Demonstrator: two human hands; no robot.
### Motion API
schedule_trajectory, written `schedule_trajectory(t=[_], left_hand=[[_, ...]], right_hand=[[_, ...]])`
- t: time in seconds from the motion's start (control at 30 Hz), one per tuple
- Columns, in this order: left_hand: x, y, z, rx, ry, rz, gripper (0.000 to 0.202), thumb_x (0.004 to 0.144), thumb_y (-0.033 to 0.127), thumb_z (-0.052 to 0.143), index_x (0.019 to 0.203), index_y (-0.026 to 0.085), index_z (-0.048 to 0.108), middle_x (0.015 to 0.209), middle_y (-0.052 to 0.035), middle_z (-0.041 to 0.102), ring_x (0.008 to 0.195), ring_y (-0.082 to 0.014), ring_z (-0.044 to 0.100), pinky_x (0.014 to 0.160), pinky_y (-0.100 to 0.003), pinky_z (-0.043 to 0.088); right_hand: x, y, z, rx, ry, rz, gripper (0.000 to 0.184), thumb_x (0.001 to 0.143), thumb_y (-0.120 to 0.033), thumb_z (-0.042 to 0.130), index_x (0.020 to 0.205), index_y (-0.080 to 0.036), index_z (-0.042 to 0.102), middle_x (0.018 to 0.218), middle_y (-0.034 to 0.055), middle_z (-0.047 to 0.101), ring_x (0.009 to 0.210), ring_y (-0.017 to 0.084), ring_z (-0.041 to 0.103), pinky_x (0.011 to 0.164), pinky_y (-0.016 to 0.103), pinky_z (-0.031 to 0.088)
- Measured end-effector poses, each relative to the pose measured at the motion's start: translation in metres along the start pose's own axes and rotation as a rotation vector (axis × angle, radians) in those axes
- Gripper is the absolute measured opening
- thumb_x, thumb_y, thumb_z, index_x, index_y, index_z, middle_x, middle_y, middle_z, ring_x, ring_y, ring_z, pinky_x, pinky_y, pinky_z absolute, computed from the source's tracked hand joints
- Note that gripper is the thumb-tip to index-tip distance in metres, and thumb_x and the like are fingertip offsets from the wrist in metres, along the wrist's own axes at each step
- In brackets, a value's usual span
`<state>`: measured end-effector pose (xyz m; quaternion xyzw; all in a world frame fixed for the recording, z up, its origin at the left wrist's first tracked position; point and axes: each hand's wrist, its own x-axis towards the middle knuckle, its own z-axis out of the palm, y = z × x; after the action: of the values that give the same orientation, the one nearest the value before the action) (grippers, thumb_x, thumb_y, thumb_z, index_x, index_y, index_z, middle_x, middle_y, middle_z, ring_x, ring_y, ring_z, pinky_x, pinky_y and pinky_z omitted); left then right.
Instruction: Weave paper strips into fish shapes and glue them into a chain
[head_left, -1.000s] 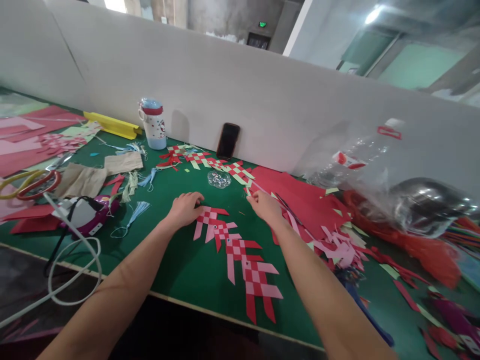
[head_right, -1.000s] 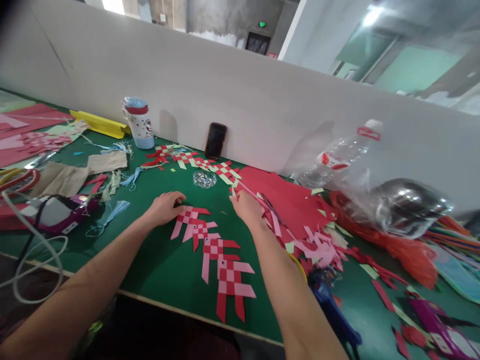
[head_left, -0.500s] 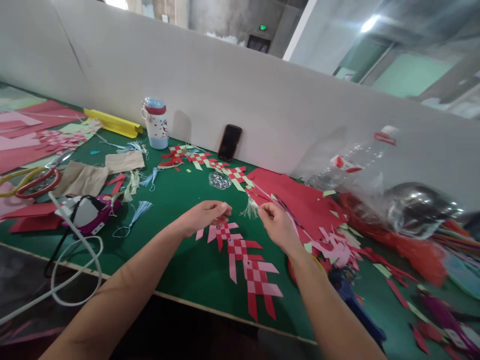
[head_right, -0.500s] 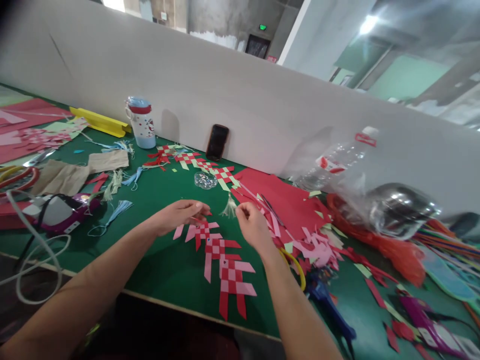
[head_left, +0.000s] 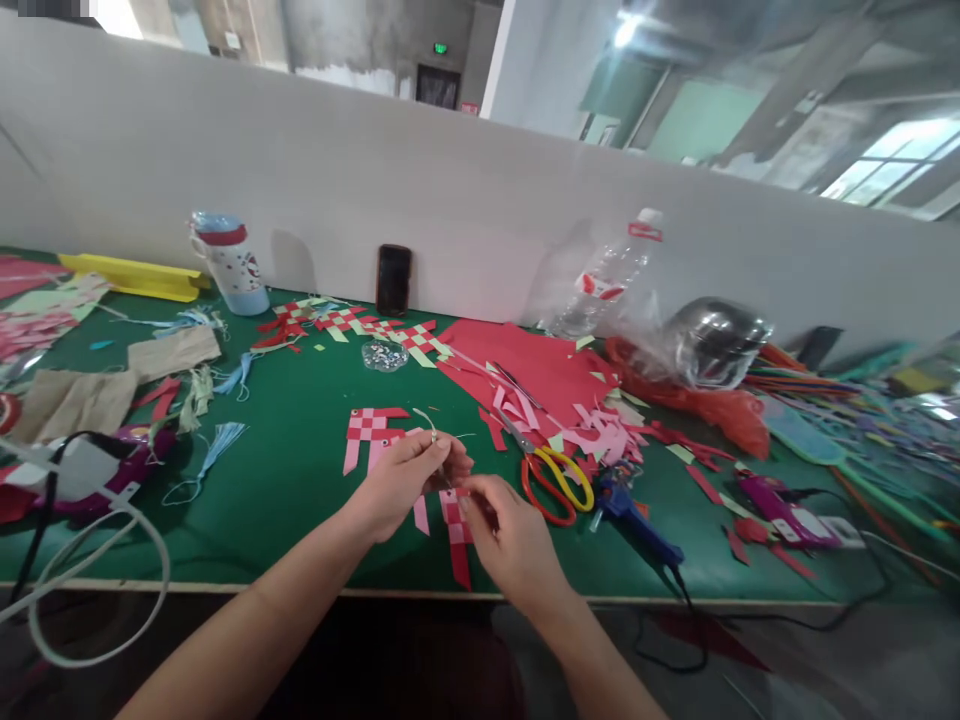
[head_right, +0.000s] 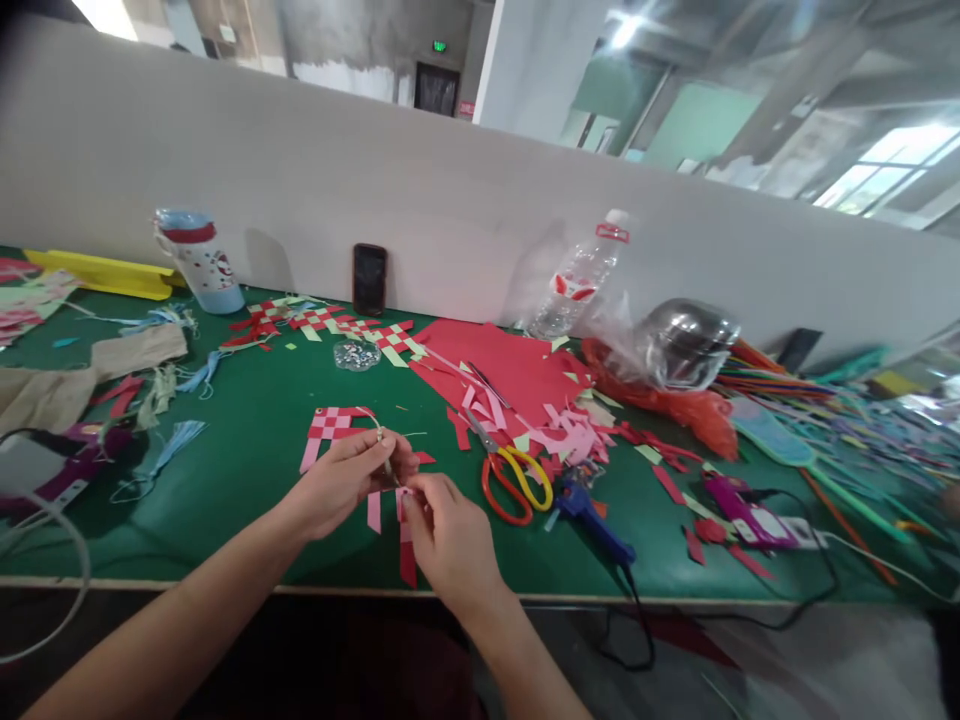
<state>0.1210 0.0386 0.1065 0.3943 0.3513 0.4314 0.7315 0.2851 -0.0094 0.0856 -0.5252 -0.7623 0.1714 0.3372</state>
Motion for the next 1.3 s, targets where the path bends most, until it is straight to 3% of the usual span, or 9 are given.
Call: schedule_trajectory(t=[0.13,0.3,0.4,0.53,0.73,0.83,0.93,1.13,1.3], left_hand=[[0.004,-0.002,0.003,0.107,0.012,0.0,0.031,0.085,0.047,0.058,0.088,0.016,0.059,0.068,0.0015,0.059,0.059,-0.0104,0.056,0.061,-0.025,0.046],[0.011,-0.007,0.007,0.368,-0.036,0.13,0.031,0.091,0.046,0.043,0.082,0.018,0.052,0.056,0.0055,0.047,0.049,-0.0093,0.043,0.05,-0.023,0.035],[0.014,-0.007,0.008,0.451,-0.07,0.169,0.031,0.09,0.044,0.046,0.072,0.019,0.046,0.056,0.0058,0.043,0.049,-0.0086,0.037,0.048,-0.022,0.03],[0.016,0.001,0.005,0.474,-0.099,0.192,0.031,0.09,0.045,0.045,0.074,0.019,0.045,0.058,0.0058,0.04,0.051,-0.0086,0.033,0.047,-0.023,0.027],[0.017,0.014,-0.012,0.564,-0.078,0.218,0.028,0.09,0.042,0.047,0.079,0.017,0.05,0.065,0.0043,0.043,0.057,-0.0093,0.037,0.052,-0.023,0.03],[0.019,0.019,-0.026,0.647,-0.004,0.253,0.018,0.085,0.035,0.055,0.089,0.017,0.057,0.077,0.0007,0.056,0.067,-0.0116,0.049,0.061,-0.023,0.038],[0.022,0.028,-0.043,0.723,0.146,0.276,0.017,0.081,0.031,0.058,0.091,0.017,0.061,0.082,-0.001,0.063,0.069,-0.0128,0.055,0.063,-0.023,0.042],[0.032,0.05,-0.083,0.838,0.414,0.333,0.023,0.087,0.037,0.051,0.076,0.019,0.059,0.067,0.0014,0.058,0.06,-0.0126,0.051,0.055,-0.022,0.036],[0.049,0.046,-0.114,0.951,0.589,0.45,0.044,0.096,0.045,0.034,0.063,0.02,0.051,0.06,0.0008,0.052,0.058,-0.0139,0.05,0.058,-0.025,0.035]], right_hand=[[0.004,0.003,-0.012,0.034,0.037,0.02,0.016,0.095,-0.03,0.046,0.1,-0.022,0.059,0.094,0.0048,0.067,0.082,0.017,0.064,0.072,0.028,0.051],[0.037,0.0,-0.022,0.113,0.135,0.075,0.03,0.092,-0.042,0.049,0.109,-0.02,0.059,0.103,0.0092,0.066,0.09,0.02,0.063,0.07,0.03,0.053],[0.058,-0.005,-0.018,0.187,0.076,0.095,0.033,0.088,-0.045,0.053,0.108,-0.02,0.061,0.109,0.0099,0.066,0.098,0.022,0.062,0.076,0.034,0.054],[0.076,-0.015,-0.008,0.301,0.063,0.097,0.026,0.087,-0.044,0.053,0.089,-0.022,0.067,0.1,0.0073,0.07,0.098,0.023,0.064,0.087,0.037,0.05],[0.095,-0.022,-0.004,0.371,0.036,0.14,0.031,0.088,-0.049,0.052,0.09,-0.022,0.068,0.093,0.0057,0.072,0.089,0.021,0.067,0.082,0.033,0.051],[0.108,-0.012,-0.009,0.368,0.071,0.157,0.034,0.088,-0.052,0.051,0.09,-0.021,0.065,0.086,0.0056,0.072,0.082,0.021,0.067,0.077,0.032,0.052],[0.124,0.007,-0.015,0.299,0.066,0.199,0.038,0.087,-0.056,0.049,0.091,-0.021,0.062,0.078,0.0045,0.069,0.074,0.02,0.067,0.07,0.031,0.052],[0.169,0.056,-0.017,0.164,-0.016,0.269,0.038,0.085,-0.056,0.048,0.074,-0.021,0.057,0.068,0.0023,0.065,0.059,0.017,0.064,0.052,0.026,0.047],[0.22,0.086,-0.011,0.002,-0.078,0.298,0.029,0.089,-0.044,0.046,0.079,-0.02,0.059,0.062,-0.0013,0.061,0.053,0.014,0.059,0.047,0.023,0.041]])
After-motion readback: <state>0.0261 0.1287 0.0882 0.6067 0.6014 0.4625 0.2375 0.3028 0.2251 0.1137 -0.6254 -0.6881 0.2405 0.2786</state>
